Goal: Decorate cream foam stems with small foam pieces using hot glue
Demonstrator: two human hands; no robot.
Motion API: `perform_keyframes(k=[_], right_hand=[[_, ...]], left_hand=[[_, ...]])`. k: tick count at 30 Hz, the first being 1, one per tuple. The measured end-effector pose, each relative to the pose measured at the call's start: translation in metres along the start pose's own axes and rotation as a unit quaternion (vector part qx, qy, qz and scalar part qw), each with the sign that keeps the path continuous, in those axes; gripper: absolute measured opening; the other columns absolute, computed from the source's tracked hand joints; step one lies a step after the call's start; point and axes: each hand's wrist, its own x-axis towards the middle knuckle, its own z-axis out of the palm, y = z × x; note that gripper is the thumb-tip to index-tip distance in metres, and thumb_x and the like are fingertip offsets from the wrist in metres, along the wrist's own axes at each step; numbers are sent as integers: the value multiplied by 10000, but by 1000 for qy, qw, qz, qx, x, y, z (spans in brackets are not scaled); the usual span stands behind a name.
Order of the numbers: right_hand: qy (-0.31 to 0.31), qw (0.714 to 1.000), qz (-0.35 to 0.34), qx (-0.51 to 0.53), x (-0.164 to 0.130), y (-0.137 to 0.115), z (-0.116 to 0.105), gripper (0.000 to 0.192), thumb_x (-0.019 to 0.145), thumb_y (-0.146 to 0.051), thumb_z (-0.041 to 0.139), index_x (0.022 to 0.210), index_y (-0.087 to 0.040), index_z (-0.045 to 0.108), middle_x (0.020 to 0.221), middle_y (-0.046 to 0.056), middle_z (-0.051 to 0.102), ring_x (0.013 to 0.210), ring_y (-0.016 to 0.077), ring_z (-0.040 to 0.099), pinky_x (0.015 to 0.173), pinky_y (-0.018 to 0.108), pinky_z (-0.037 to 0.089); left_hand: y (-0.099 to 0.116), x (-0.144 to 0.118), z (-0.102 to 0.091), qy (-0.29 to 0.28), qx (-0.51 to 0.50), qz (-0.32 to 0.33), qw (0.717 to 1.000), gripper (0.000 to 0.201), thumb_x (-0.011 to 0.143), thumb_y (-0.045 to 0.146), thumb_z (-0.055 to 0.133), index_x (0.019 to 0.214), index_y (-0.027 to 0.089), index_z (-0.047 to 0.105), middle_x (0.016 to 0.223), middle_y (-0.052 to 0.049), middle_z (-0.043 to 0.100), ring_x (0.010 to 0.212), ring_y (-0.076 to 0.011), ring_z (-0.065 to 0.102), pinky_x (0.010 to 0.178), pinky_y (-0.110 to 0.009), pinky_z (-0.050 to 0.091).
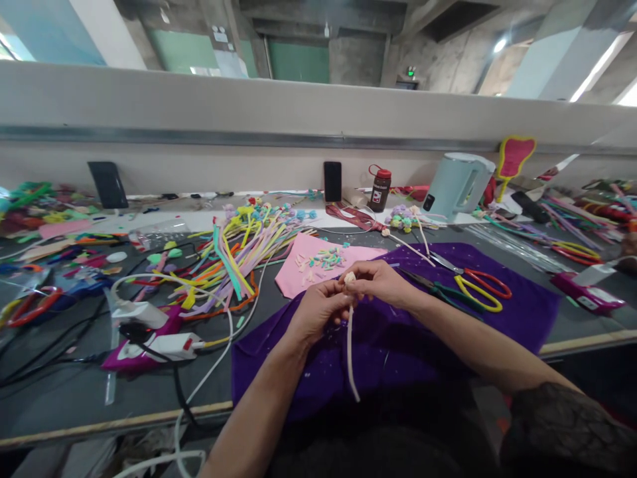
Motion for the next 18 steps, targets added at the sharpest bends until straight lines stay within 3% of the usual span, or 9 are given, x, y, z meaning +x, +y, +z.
perform_keyframes(k=[4, 9, 11, 14, 16, 18], right_hand=[[7, 1000, 5, -9, 2, -4, -9, 237, 738, -349, 579, 881, -162, 607, 662, -13, 587, 524, 82, 538, 444, 172, 382], [165, 979, 0, -116, -11, 5, -58, 321, 784, -392, 498, 1004, -172, 578, 778, 18, 609, 544, 91, 525, 436, 190, 366], [194, 944, 3, -266, -20, 16, -76, 269, 779, -370, 508, 910, -164, 619, 761, 25, 615, 625, 122, 550, 536, 224, 409], [154, 865, 18, -477, -29, 33, -87, 257, 745, -352, 562, 920, -180, 639, 900, 57, 620, 805, 172, 565, 688, 265, 414], [127, 826, 39, -548, -29, 43, -85, 276, 747, -378, 560, 931, -189, 640, 940, 72, 615, 844, 186, 560, 682, 260, 398], [121, 814, 87, -562, -26, 50, -79, 290, 760, -438, 529, 833, -185, 652, 845, 69, 628, 772, 180, 566, 610, 243, 371]], left_hand=[[2, 0, -1, -19, -34, 1, 999, 227, 646, 325, 666, 741, 128, 605, 686, -26, 628, 430, -44, 490, 364, -150, 325], [8, 0, -8, 18, -100, 7, 995, 226, 657, 334, 669, 654, 133, 566, 580, 14, 590, 366, -13, 416, 341, -143, 274], [11, -2, -9, 31, -116, 14, 993, 227, 653, 335, 671, 660, 135, 564, 562, 26, 576, 354, -7, 395, 334, -146, 256], [12, -3, -11, 37, -121, 29, 992, 235, 650, 341, 671, 652, 135, 557, 541, 34, 552, 351, -7, 381, 330, -150, 241], [12, -3, -11, 32, -116, 37, 992, 240, 651, 345, 668, 650, 133, 556, 538, 34, 542, 355, -8, 378, 332, -151, 238], [12, -3, -11, 31, -112, 40, 992, 243, 655, 349, 663, 652, 132, 553, 546, 31, 542, 356, -9, 377, 332, -152, 238]])
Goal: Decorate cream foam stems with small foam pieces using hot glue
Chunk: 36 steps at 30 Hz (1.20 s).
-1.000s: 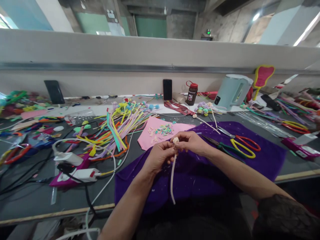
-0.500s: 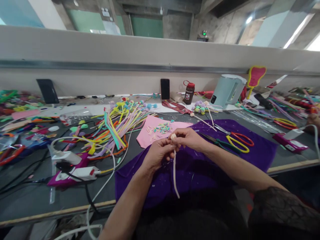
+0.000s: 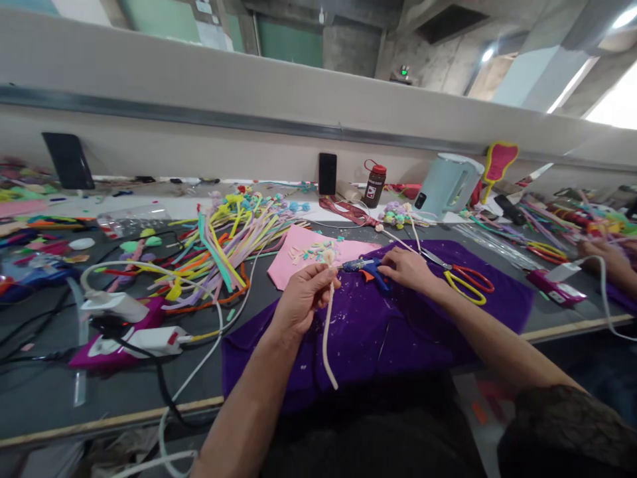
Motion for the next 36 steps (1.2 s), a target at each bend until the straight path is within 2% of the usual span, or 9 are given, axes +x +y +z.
perform_keyframes(k=[3, 5, 10, 14, 18, 24, 29, 31, 36], right_hand=[[-63, 988, 83, 113, 6, -5, 13, 354, 683, -522, 582, 631, -173, 614, 600, 23, 579, 573, 136, 517, 502, 220, 290], [-96, 958, 122, 240, 9, -5, 20, 348, 579, -497, 676, 562, -165, 574, 506, -14, 515, 489, 104, 461, 459, 208, 246], [-127, 891, 153, 408, 9, 0, 26, 264, 580, -377, 683, 614, -149, 554, 487, -28, 506, 386, 75, 411, 379, 191, 242], [-116, 812, 148, 552, 1, 3, 18, 277, 714, -418, 515, 801, -155, 522, 647, 21, 567, 424, 85, 460, 359, 191, 292], [-89, 727, 116, 671, -5, 5, 5, 324, 762, -449, 357, 874, -171, 481, 606, -25, 445, 375, 57, 326, 343, 184, 253], [-87, 637, 81, 762, -5, 6, -3, 365, 779, -442, 335, 914, -150, 509, 577, -51, 356, 353, 46, 209, 329, 181, 207], [-110, 525, 60, 842, -7, 6, 0, 389, 802, -444, 360, 961, -136, 535, 619, -28, 432, 379, 50, 302, 335, 178, 239], [-95, 520, 67, 846, -8, 5, 2, 298, 786, -361, 414, 950, -147, 540, 656, -14, 480, 417, 59, 375, 358, 180, 295], [-26, 571, 70, 818, -10, 0, 7, 178, 733, -230, 556, 897, -163, 541, 775, 12, 572, 577, 95, 545, 463, 200, 431]], left_hand=[[0, 1, 0, 7, -2, 5, 1000, 239, 664, 341, 656, 655, 130, 544, 556, 28, 547, 353, -8, 374, 330, -151, 234], [0, 1, 0, 8, -3, 6, 1000, 237, 667, 337, 657, 659, 129, 543, 562, 27, 553, 352, -7, 374, 331, -149, 234], [-2, 0, 0, 5, -3, 11, 1000, 234, 676, 338, 653, 673, 129, 548, 584, 23, 568, 364, -6, 383, 337, -143, 237], [-3, 1, -2, 17, -3, 27, 999, 220, 691, 332, 643, 686, 131, 554, 592, 27, 564, 373, -3, 381, 341, -139, 232], [-3, 3, -3, 14, 6, 27, 1000, 206, 702, 321, 637, 703, 130, 560, 607, 22, 570, 377, -3, 383, 347, -136, 238], [-5, 6, 1, 12, 29, 13, 999, 203, 716, 311, 628, 694, 123, 557, 601, 18, 559, 382, -6, 384, 347, -134, 241], [-8, 9, 5, 21, 44, 5, 999, 192, 709, 295, 638, 712, 121, 555, 630, 10, 575, 386, -5, 386, 347, -131, 245], [-9, 9, 5, 24, 44, 2, 999, 189, 706, 290, 642, 722, 123, 553, 629, 11, 577, 385, -5, 384, 346, -131, 246], [-9, 9, 7, 26, 55, -1, 998, 203, 707, 302, 638, 701, 121, 546, 614, 13, 564, 382, -8, 378, 343, -137, 245]])
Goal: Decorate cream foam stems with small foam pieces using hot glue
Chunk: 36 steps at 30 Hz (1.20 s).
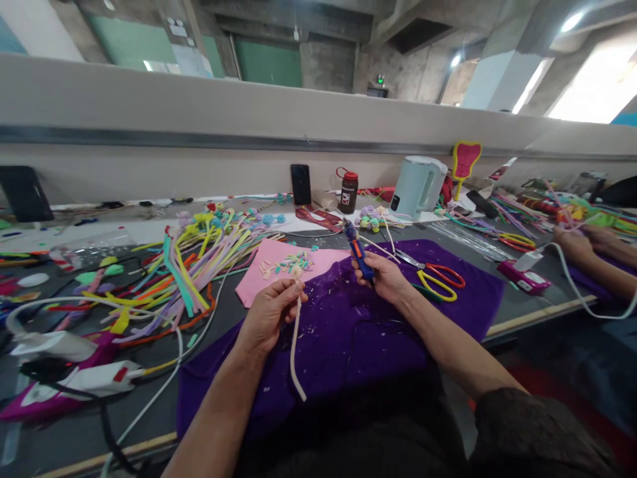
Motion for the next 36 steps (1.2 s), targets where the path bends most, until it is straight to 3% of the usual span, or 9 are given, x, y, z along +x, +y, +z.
perform_keyframes(k=[4, 7, 12, 15, 22, 36], right_hand=[[12, 997, -46, -63, -2, 6, 6, 286, 663, -208, 659, 914, -180, 524, 850, 21, 613, 620, 124, 598, 476, 212, 455], [16, 995, -45, -89, -3, 10, 11, 382, 630, -194, 689, 963, -183, 502, 797, 19, 630, 589, 120, 595, 455, 191, 428], [19, 999, -12, -41, -5, 7, 15, 185, 742, -301, 546, 878, -181, 510, 720, -4, 592, 528, 89, 534, 440, 180, 404], [-6, 1000, -6, -3, -7, 3, 15, 162, 751, -252, 463, 882, -175, 519, 714, 3, 578, 557, 102, 535, 498, 208, 438], [-37, 999, -13, 12, -9, 2, 16, 239, 665, -117, 449, 880, -166, 541, 767, 16, 564, 600, 105, 519, 558, 231, 450], [-35, 999, -17, -2, -5, 8, 13, 190, 710, -140, 479, 894, -150, 524, 773, 17, 538, 570, 82, 489, 527, 221, 426]], left_hand=[[-4, 1, 4, -7, 21, -1, 1000, 208, 706, 314, 637, 696, 123, 554, 611, 13, 561, 386, -8, 382, 348, -138, 243], [-9, 2, 7, -26, 41, -4, 999, 214, 709, 327, 631, 687, 128, 557, 598, 14, 556, 390, -12, 385, 355, -138, 249], [-11, 2, 10, -32, 52, -10, 998, 221, 711, 342, 626, 687, 132, 561, 594, 12, 558, 392, -16, 386, 361, -141, 251], [-10, 2, 9, -26, 46, -16, 998, 228, 699, 346, 636, 685, 132, 557, 596, 12, 557, 392, -19, 385, 360, -143, 248], [-9, 0, 9, -22, 39, -14, 999, 232, 676, 344, 654, 696, 131, 564, 615, 2, 569, 394, -21, 393, 359, -140, 250], [-7, -2, 8, -23, 29, -5, 999, 216, 681, 334, 651, 679, 136, 563, 596, 10, 583, 382, -13, 397, 355, -135, 250]])
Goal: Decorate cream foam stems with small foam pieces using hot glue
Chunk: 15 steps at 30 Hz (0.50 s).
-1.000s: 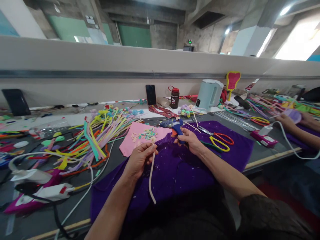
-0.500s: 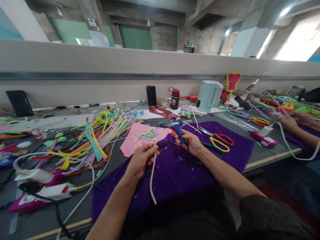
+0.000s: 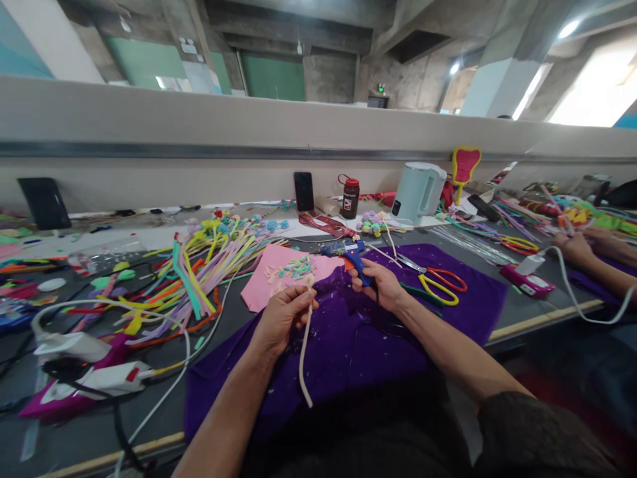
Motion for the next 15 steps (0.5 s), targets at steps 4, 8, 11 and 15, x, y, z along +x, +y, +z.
perform_keyframes(k=[4, 8, 11, 15], right_hand=[[40, 999, -35, -7, 0, 0, 0, 173, 749, -246, 538, 902, -177, 495, 750, 3, 548, 557, 83, 496, 505, 213, 421], [51, 997, -54, -30, -5, -4, 4, 247, 692, -234, 592, 912, -192, 485, 686, -15, 562, 538, 90, 503, 482, 204, 409], [25, 995, -51, -81, -12, -10, 12, 262, 669, -197, 564, 923, -172, 502, 607, -8, 562, 484, 100, 478, 407, 199, 352], [18, 991, -45, -127, -19, -16, 19, 298, 662, -183, 545, 958, -167, 508, 567, -11, 554, 432, 97, 438, 359, 200, 290]], left_hand=[[1, 0, 0, 2, -5, 4, 1000, 222, 675, 333, 656, 684, 131, 564, 597, 10, 584, 378, -13, 401, 348, -132, 258], [3, -1, -1, 4, -34, 7, 999, 227, 676, 331, 654, 730, 132, 559, 636, -10, 616, 362, -19, 418, 320, -130, 256], [3, -1, -3, 13, -49, 3, 999, 244, 696, 343, 633, 816, 142, 564, 671, -27, 645, 340, -25, 429, 289, -125, 243], [2, 1, -6, 25, -73, -13, 997, 255, 695, 310, 640, 864, 126, 587, 666, -35, 645, 368, -32, 468, 294, -119, 286]])
